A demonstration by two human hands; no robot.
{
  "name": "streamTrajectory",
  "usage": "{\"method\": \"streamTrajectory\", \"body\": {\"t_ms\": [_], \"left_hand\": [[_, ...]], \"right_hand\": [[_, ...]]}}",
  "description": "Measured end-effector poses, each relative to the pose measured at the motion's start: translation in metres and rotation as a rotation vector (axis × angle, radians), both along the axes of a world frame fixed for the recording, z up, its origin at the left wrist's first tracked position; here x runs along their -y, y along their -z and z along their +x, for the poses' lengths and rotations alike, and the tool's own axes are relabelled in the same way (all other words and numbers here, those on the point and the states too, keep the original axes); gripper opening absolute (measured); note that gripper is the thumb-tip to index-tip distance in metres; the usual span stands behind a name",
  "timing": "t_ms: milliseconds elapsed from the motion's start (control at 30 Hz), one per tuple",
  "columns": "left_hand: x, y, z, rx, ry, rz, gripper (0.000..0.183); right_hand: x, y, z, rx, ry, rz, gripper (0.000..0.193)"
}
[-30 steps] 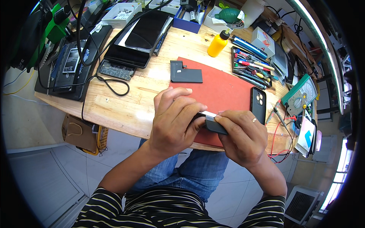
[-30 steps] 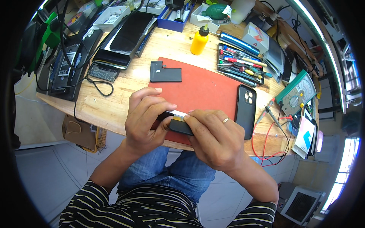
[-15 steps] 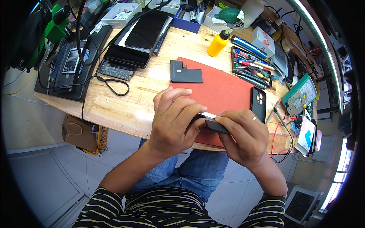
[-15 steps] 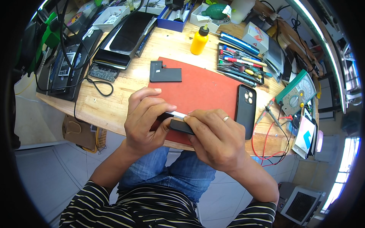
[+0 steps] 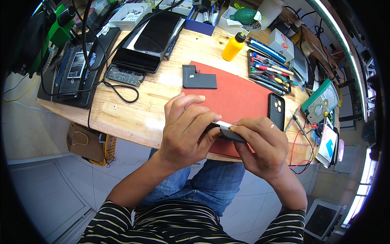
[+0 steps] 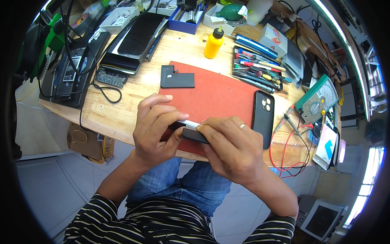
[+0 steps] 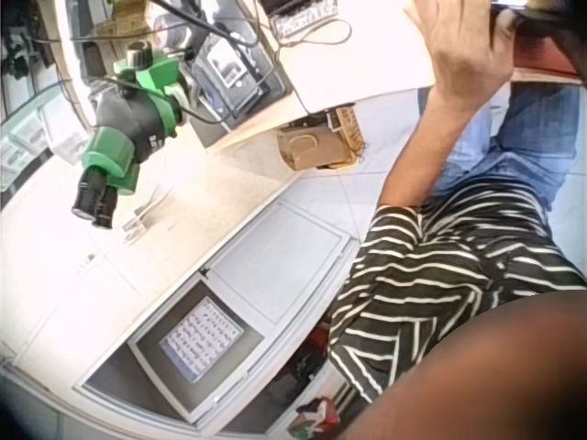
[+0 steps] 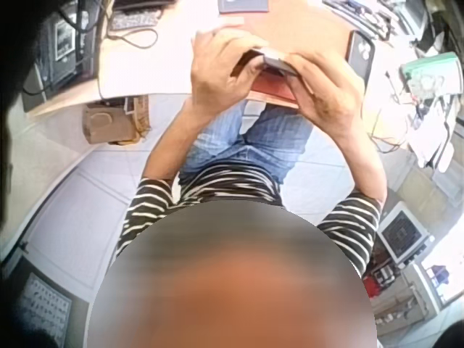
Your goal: The person applies adhesive from a yellow bottle along the edge of a smartphone and presses a black rectangular component onto the adhesive. The person repeats this process along the phone's perimeter, smoothing the component into place.
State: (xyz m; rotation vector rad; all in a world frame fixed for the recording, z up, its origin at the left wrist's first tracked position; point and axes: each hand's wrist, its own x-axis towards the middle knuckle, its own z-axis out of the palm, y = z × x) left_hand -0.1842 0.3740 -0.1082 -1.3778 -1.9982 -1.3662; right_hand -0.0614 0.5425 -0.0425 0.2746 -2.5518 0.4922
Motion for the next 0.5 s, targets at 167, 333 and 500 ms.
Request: {"method": "streamTrajectory", "body": {"t_ms": [167,333,500], "left_hand": [[0.0002,0.0005,-0.0004,-0.006,0.002,0.002,0.027],[0.0002,0.0008,-0.0004,0.000,0.005,0.004,0.027],[0.0003,0.0005,-0.0003,0.000,0.005,0.005,0.027]], "right_hand": [[-0.0003,-0.0007,0.0007,0.018,-0.004,-0.013,0.039],[-0.0003,-0.0014,0.0006,0.014,-0.012,-0.021,0.038],[-0.0002,-0.0014,0.0006,0.023,-0.005,-0.026,0.038]]}}
